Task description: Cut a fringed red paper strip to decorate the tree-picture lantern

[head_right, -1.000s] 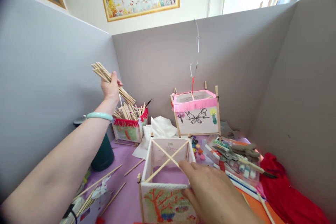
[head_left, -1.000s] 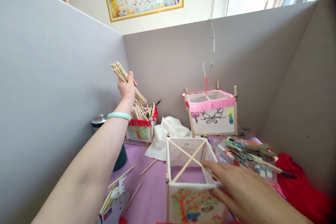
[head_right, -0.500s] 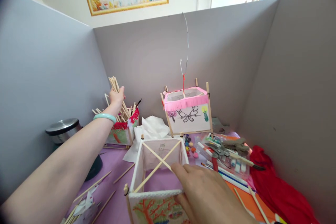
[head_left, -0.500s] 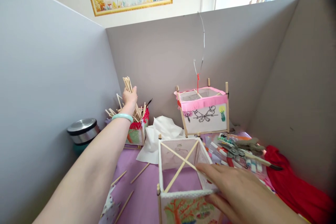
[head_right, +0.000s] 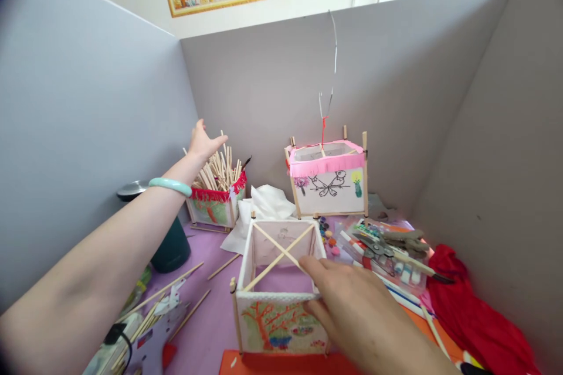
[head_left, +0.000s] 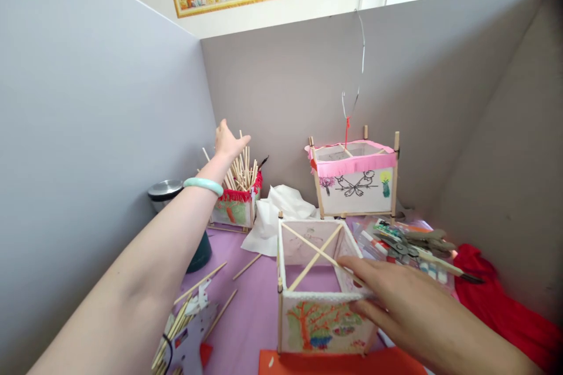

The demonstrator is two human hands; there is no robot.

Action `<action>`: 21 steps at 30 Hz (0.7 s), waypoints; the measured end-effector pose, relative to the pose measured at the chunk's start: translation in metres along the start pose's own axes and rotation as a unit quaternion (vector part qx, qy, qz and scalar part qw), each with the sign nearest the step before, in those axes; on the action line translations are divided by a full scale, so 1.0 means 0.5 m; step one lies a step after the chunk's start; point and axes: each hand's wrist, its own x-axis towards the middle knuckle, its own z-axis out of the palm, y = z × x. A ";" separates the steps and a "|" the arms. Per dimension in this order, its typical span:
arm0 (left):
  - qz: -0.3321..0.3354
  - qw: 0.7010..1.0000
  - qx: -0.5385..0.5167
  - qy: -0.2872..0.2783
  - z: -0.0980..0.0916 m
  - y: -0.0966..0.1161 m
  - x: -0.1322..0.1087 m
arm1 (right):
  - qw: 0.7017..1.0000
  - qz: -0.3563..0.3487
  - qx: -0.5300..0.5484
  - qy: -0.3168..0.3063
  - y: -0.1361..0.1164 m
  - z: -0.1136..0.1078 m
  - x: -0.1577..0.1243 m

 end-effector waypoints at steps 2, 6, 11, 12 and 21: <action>0.061 0.997 0.051 0.004 -0.033 0.043 -0.041 | 1.000 -0.006 -0.004 0.002 0.001 -0.003 -0.001; 0.149 0.975 0.124 -0.109 -0.091 0.107 -0.161 | 1.000 -0.011 -0.021 0.010 0.005 -0.006 -0.003; 0.097 0.842 0.226 -0.480 -0.119 0.083 -0.282 | 1.000 -0.014 -0.021 0.013 0.006 -0.008 -0.003; 0.081 0.814 0.239 -0.523 -0.118 0.065 -0.299 | 1.000 -0.013 -0.021 0.014 0.006 -0.008 -0.004; -0.120 0.737 0.426 -0.510 -0.060 -0.087 -0.417 | 1.000 -0.004 -0.030 -0.010 0.006 -0.005 -0.003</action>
